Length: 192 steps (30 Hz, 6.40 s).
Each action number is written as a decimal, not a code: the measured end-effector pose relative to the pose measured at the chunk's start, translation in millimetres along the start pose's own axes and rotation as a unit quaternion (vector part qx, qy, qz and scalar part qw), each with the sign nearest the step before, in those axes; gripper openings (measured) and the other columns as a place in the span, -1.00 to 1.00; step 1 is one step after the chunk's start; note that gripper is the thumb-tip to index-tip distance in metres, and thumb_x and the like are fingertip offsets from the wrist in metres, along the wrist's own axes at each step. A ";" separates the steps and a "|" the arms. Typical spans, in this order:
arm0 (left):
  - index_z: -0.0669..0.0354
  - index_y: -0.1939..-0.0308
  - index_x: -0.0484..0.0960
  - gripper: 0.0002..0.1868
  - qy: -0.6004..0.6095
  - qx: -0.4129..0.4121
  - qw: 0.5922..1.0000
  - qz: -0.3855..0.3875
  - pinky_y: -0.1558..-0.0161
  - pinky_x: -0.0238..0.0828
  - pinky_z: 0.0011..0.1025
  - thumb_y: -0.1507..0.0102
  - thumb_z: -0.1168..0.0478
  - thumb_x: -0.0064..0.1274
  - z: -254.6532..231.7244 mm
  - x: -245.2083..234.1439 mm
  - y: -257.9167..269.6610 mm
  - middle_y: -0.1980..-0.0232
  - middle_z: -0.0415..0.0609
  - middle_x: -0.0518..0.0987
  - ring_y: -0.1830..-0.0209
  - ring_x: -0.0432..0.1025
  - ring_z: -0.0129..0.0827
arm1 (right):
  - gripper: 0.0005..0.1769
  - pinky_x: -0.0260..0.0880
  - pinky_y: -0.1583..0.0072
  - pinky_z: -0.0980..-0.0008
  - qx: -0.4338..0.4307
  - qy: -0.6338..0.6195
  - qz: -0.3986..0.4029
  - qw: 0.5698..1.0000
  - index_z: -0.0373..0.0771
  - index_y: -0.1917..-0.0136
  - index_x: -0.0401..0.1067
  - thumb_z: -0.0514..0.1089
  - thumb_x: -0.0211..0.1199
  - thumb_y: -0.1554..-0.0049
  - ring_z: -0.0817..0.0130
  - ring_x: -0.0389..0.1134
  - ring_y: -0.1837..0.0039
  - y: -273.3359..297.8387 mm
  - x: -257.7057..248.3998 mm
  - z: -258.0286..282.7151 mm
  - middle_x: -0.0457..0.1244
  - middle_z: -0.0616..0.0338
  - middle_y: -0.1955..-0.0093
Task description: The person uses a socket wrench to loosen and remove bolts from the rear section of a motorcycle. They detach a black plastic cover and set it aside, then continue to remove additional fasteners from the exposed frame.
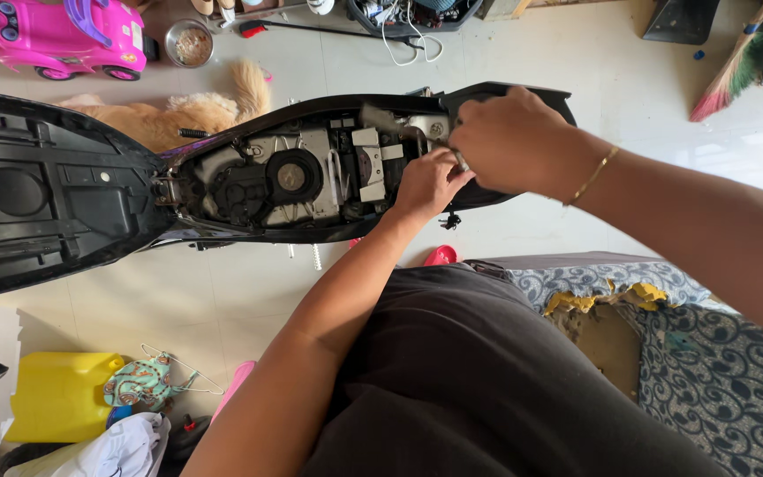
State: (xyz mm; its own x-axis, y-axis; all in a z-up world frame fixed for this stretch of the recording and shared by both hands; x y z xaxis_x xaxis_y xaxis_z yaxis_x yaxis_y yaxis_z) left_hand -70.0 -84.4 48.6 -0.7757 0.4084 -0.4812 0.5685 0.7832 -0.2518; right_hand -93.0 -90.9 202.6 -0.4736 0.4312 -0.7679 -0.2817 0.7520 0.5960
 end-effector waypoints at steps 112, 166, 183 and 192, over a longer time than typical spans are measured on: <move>0.18 0.10 0.59 -0.80 -0.092 0.110 0.989 0.015 0.19 0.53 -0.22 -0.28 0.15 0.14 -3.0 8.2 9.8 0.15 0.06 0.65 0.18 0.58 -0.08 | -0.48 0.49 -0.10 0.12 -0.046 -0.115 -0.133 0.983 -0.16 0.08 0.53 0.34 0.35 -0.08 0.19 0.43 -0.02 6.5 -12.6 -6.2 0.34 0.14 0.06; 0.18 0.20 0.63 -0.81 -0.088 0.009 0.996 0.002 0.28 0.51 -0.20 -0.12 0.24 0.16 -4.9 -2.3 1.0 0.20 0.04 0.64 0.27 0.56 -0.01 | -0.91 0.47 0.08 0.34 -0.035 -0.509 -0.479 0.714 -0.39 0.07 0.55 -0.31 0.35 -0.15 0.22 0.46 0.14 19.6 85.3 -10.8 0.39 0.06 0.01; 0.12 0.28 0.61 -0.83 -0.178 0.019 0.982 -0.059 0.35 0.48 -0.29 -0.21 0.12 0.19 -17.7 -5.1 -0.9 0.29 -0.09 0.60 0.32 0.57 -0.17 | -0.89 0.45 0.09 0.36 -0.012 -0.551 -0.432 0.714 -0.31 0.03 0.59 -0.26 0.39 -0.14 0.29 0.45 0.11 12.3 90.0 -15.6 0.41 0.10 0.05; 0.09 0.19 0.66 -0.84 -0.115 0.020 0.993 0.036 0.27 0.52 -0.34 -0.21 0.15 0.25 -5.6 -2.9 6.8 0.22 -0.10 0.66 0.25 0.58 -0.24 | -0.78 0.42 0.09 0.36 -0.110 -0.533 -0.334 0.770 -0.28 -0.01 0.62 -0.24 0.45 -0.05 0.29 0.41 0.13 -3.7 80.5 -24.2 0.37 0.08 0.08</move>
Point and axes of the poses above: each hand's wrist, its own y-axis away from the middle knuckle, its own x-axis out of the palm, z = x × y, the point moved 10 cm from there along -y, towards the middle knuckle
